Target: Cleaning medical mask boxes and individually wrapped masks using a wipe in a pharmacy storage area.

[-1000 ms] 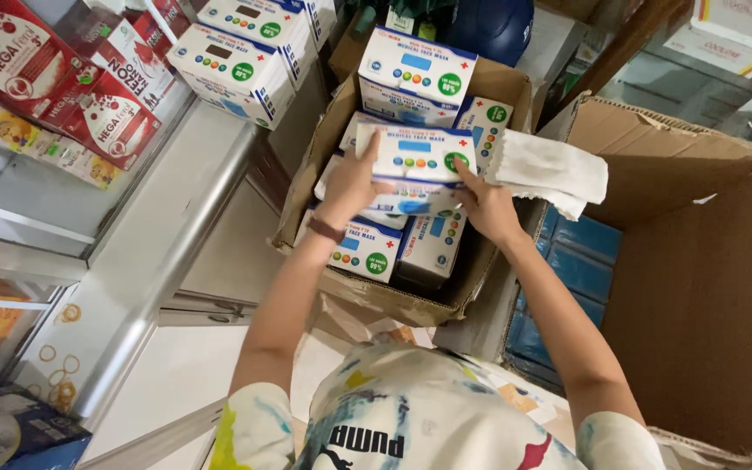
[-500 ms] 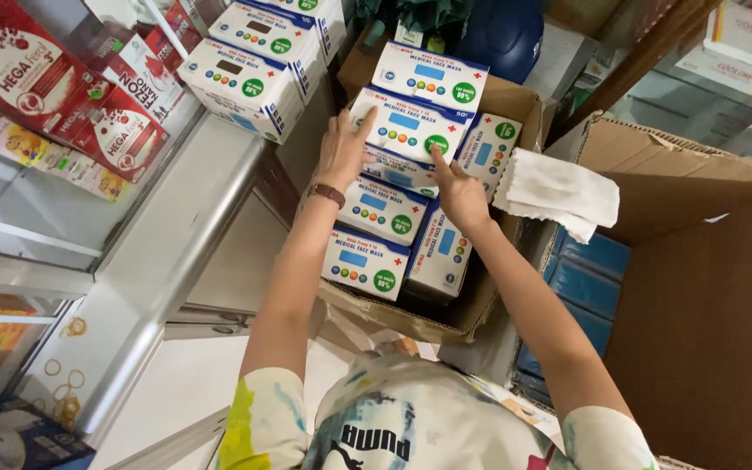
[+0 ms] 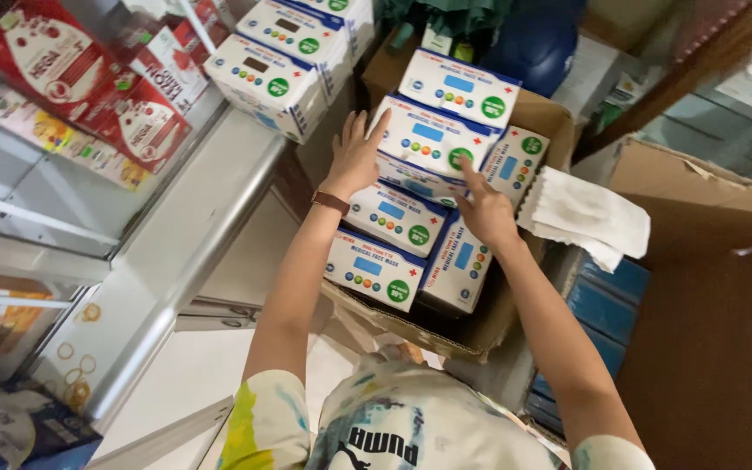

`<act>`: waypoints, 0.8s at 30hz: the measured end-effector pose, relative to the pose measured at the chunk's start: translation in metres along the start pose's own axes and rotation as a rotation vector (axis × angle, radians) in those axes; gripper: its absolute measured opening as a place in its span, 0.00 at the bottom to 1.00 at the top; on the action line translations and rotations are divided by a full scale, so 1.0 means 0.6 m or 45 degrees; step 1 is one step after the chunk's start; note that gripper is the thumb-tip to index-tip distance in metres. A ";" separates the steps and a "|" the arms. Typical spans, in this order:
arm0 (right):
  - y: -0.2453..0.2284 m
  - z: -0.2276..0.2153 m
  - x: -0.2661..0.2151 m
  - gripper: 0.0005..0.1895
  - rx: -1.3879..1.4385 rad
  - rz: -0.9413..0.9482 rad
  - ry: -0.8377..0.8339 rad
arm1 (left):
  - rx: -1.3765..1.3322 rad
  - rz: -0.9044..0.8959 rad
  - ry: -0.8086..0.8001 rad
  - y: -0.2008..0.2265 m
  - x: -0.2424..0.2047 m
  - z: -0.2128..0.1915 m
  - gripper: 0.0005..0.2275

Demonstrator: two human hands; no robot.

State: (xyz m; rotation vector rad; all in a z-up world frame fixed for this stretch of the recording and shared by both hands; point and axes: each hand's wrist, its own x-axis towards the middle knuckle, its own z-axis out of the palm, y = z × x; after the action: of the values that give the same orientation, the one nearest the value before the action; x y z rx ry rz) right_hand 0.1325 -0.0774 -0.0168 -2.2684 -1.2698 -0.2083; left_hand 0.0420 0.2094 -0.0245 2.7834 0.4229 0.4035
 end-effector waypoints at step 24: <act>0.028 -0.029 0.003 0.39 0.200 0.343 -0.032 | 0.291 -0.710 0.669 -0.283 0.086 0.086 0.28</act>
State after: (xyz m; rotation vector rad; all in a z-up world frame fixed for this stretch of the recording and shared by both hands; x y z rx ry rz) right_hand 0.1496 -0.0921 -0.0074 -2.2807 -0.9430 0.0174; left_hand 0.0642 0.3681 -0.1159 2.5673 1.3930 0.9873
